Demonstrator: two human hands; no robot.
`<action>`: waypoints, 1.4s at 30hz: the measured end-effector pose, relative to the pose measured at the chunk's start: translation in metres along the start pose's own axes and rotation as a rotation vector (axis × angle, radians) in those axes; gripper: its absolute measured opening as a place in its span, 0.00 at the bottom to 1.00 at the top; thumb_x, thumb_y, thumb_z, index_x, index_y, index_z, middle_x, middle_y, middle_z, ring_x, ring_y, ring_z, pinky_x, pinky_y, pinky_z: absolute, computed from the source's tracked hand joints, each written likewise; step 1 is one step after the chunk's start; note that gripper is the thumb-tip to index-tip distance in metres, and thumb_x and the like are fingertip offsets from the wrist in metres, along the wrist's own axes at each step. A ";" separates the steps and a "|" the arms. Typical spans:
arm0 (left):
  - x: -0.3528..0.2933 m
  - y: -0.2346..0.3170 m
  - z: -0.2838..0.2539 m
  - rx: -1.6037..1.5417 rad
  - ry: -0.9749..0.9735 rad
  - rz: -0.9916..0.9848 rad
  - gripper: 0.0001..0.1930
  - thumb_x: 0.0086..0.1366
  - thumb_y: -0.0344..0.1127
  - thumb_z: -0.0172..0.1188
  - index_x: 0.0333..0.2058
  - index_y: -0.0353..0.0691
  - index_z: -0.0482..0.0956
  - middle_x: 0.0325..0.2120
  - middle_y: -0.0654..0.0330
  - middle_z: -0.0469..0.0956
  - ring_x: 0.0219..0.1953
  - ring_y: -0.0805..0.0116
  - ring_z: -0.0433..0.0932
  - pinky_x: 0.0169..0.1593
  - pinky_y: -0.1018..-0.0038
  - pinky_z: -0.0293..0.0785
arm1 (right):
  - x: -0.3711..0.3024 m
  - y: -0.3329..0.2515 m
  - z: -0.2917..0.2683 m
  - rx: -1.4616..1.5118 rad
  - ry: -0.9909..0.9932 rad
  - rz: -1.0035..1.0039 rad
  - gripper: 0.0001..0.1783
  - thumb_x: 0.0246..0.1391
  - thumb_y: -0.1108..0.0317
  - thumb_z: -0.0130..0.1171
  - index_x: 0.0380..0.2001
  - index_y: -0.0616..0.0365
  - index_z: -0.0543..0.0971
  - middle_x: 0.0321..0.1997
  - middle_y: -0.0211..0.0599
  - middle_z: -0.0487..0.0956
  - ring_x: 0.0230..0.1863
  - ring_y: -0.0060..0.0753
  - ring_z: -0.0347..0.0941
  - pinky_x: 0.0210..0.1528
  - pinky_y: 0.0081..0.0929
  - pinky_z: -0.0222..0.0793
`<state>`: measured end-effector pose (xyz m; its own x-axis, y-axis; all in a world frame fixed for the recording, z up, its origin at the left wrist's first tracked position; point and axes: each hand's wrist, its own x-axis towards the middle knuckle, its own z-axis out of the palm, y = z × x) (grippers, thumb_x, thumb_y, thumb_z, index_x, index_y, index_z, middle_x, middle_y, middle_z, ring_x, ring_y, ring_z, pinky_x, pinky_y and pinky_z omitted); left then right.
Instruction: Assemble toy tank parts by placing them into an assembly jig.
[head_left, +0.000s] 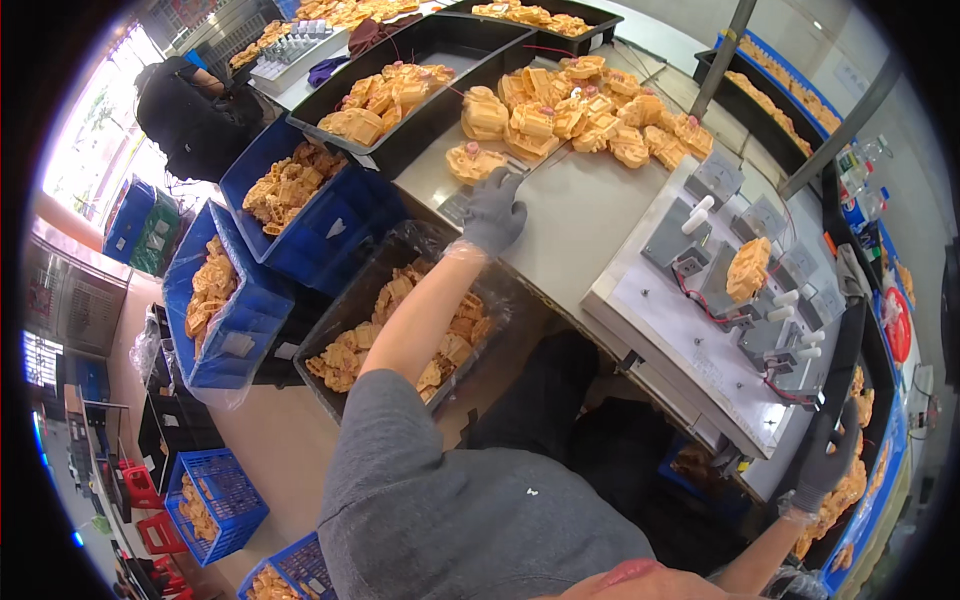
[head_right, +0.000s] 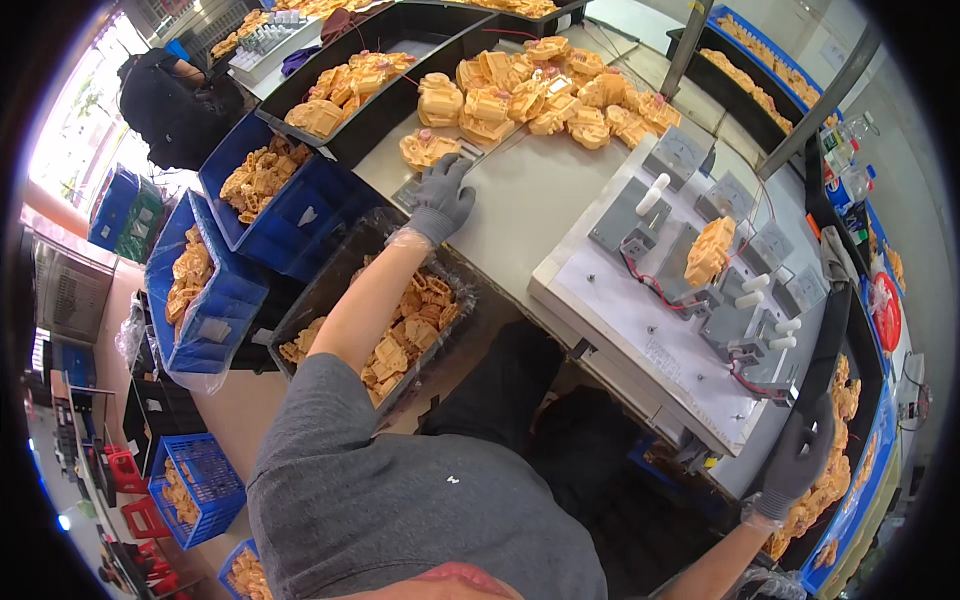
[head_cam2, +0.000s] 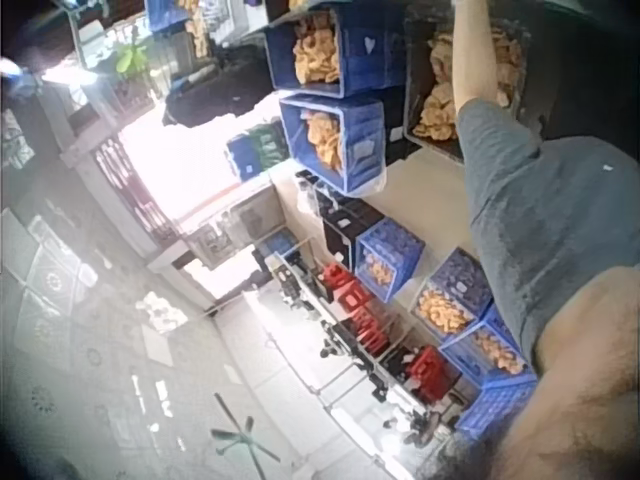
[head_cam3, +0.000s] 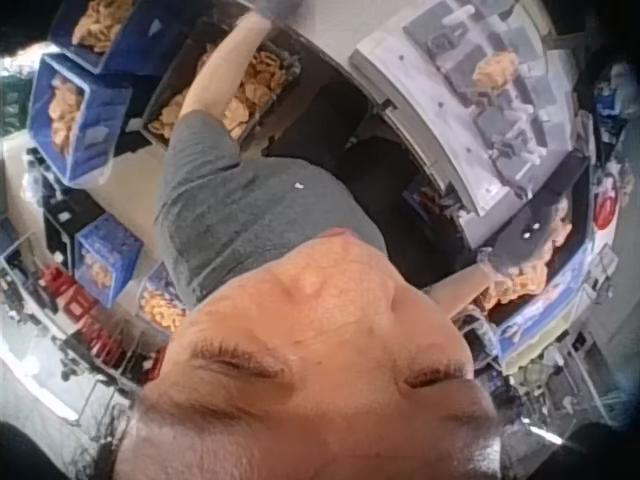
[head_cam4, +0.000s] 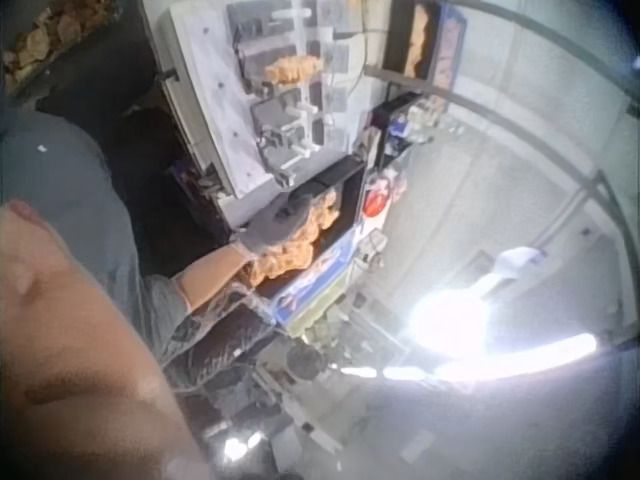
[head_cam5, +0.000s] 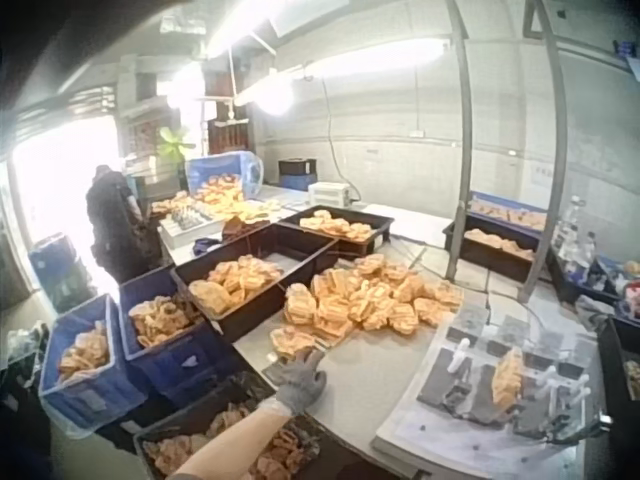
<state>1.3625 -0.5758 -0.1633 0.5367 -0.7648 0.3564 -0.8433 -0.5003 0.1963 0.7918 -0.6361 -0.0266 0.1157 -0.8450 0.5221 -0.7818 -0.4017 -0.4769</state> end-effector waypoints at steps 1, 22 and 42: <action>-0.002 -0.007 0.005 -0.121 0.113 -0.010 0.22 0.50 0.41 0.56 0.47 0.49 0.73 0.52 0.53 0.66 0.50 0.46 0.65 0.53 0.59 0.64 | -0.007 -0.009 0.008 0.035 -0.062 0.016 0.24 0.53 0.76 0.54 0.55 0.61 0.68 0.54 0.39 0.73 0.51 0.29 0.70 0.44 0.22 0.67; -0.028 0.045 -0.074 -2.093 -0.393 -0.386 0.27 0.61 0.51 0.54 0.49 0.34 0.65 0.33 0.52 0.76 0.28 0.63 0.78 0.28 0.74 0.78 | -0.086 -0.060 0.060 0.576 -0.090 0.328 0.19 0.52 0.77 0.53 0.49 0.65 0.72 0.37 0.33 0.76 0.29 0.17 0.69 0.32 0.16 0.65; -0.131 0.266 -0.117 -1.915 -1.187 0.012 0.32 0.58 0.46 0.54 0.57 0.32 0.59 0.47 0.55 0.69 0.46 0.67 0.73 0.47 0.74 0.71 | -0.036 -0.091 0.049 0.891 -0.171 0.075 0.25 0.50 0.65 0.57 0.50 0.65 0.69 0.42 0.40 0.73 0.38 0.26 0.70 0.41 0.23 0.69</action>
<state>1.0646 -0.5610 -0.0512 -0.3142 -0.9490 -0.0275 0.5206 -0.1965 0.8309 0.8884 -0.5868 -0.0363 0.2287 -0.8922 0.3894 -0.0358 -0.4075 -0.9125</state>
